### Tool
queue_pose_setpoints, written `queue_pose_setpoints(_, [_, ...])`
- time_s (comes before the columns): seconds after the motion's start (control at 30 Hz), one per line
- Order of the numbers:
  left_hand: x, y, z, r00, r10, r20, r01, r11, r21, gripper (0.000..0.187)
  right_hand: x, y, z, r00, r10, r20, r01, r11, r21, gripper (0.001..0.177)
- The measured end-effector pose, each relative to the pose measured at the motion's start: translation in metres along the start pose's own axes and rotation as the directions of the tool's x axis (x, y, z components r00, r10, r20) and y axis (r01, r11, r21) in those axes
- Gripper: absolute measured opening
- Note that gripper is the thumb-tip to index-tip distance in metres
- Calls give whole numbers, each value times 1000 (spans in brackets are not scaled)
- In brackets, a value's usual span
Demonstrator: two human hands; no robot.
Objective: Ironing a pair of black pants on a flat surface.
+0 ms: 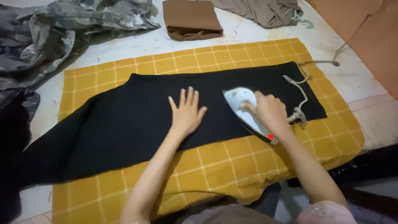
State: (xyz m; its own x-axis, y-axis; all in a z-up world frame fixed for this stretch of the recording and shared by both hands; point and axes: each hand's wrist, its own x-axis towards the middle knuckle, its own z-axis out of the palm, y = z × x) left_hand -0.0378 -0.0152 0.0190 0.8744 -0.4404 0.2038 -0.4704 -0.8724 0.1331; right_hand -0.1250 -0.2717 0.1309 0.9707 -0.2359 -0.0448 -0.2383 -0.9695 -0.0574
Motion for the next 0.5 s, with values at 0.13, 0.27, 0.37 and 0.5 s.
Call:
queue_pose_setpoints(0.13, [-13,19,-7,969,74,234,-60,996,-64,75,30,1,12,989,-34,-147,39,999,29,66])
queue_pose_setpoints(0.27, [-11,16,-5,973,50,226,-35,997,-72,75,18,0,7,997,-5,-80,10,999,52,66])
queue_pose_setpoints(0.37, [-11,17,-8,971,37,234,-21,997,-70,75,-6,9,3,1000,-10,-19,10,1000,25,67])
queue_pose_setpoints(0.5, [-11,17,-12,969,44,242,-29,998,-63,75,-28,26,1,1000,17,-5,-17,999,-33,68])
